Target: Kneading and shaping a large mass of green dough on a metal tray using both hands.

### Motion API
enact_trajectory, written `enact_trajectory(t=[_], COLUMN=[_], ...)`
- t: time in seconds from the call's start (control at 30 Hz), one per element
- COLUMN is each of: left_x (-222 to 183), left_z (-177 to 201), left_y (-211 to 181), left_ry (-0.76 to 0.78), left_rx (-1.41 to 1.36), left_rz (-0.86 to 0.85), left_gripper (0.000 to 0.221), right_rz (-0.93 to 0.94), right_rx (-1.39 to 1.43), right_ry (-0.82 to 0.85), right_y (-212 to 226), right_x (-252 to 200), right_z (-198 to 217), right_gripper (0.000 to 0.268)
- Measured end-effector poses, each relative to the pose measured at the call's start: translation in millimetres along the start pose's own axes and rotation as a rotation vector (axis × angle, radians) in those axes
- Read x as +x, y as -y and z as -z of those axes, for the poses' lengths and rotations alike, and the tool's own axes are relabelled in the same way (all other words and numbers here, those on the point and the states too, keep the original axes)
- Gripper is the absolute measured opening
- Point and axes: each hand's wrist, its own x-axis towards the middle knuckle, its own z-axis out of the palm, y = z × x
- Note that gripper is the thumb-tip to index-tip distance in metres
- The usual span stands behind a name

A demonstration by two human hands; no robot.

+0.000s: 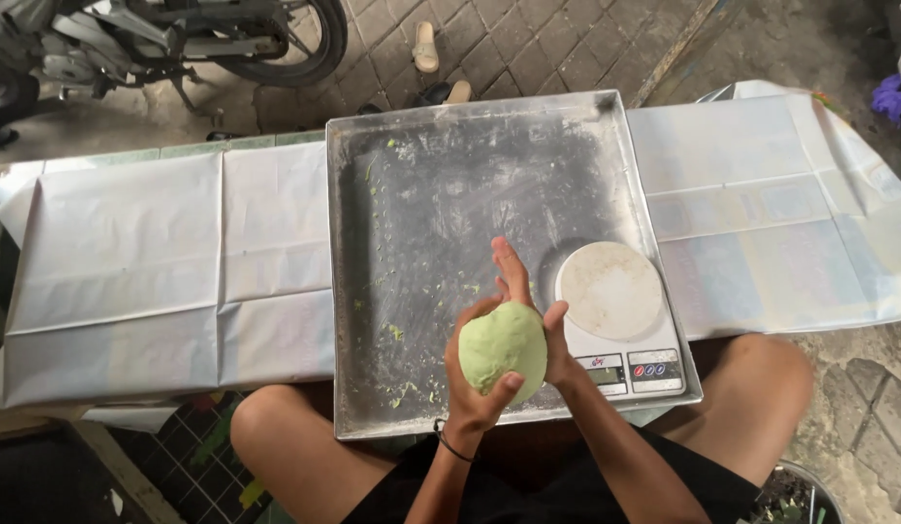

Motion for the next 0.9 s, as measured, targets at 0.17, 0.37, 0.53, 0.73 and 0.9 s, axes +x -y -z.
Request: enact_trajectory(t=[0.17,0.37,0.53,0.73,0.9], left_x=[-7,12,-12,18,27], left_z=[1,-27,-30,-23,-15], left_y=[32,63,85,45,43], left_ry=[-0.35,-1.133,-0.936,-0.602,-0.429], left_rx=[0.143,-0.477,-0.587,-0.727,-0.519], left_rz=[-0.052,0.342,0.466,0.605,0.706], left_gripper=[0.065,0.075,0.089,0.078,0.088], right_rz=[-0.18,-0.199,-0.195,-0.022,-0.063], right_rx=[0.542,-0.002,0.275,-0.059,-0.139], right_ry=[-0.63,-0.645,-0.935,-0.838,-0.542], right_y=[-5,4,-31,-13,6], right_x=[0,-28,-31,-28,-32], right_z=[-11,-50,-33,-2,5], right_gripper=[0.081,0.064,0.054,0.036,0.04])
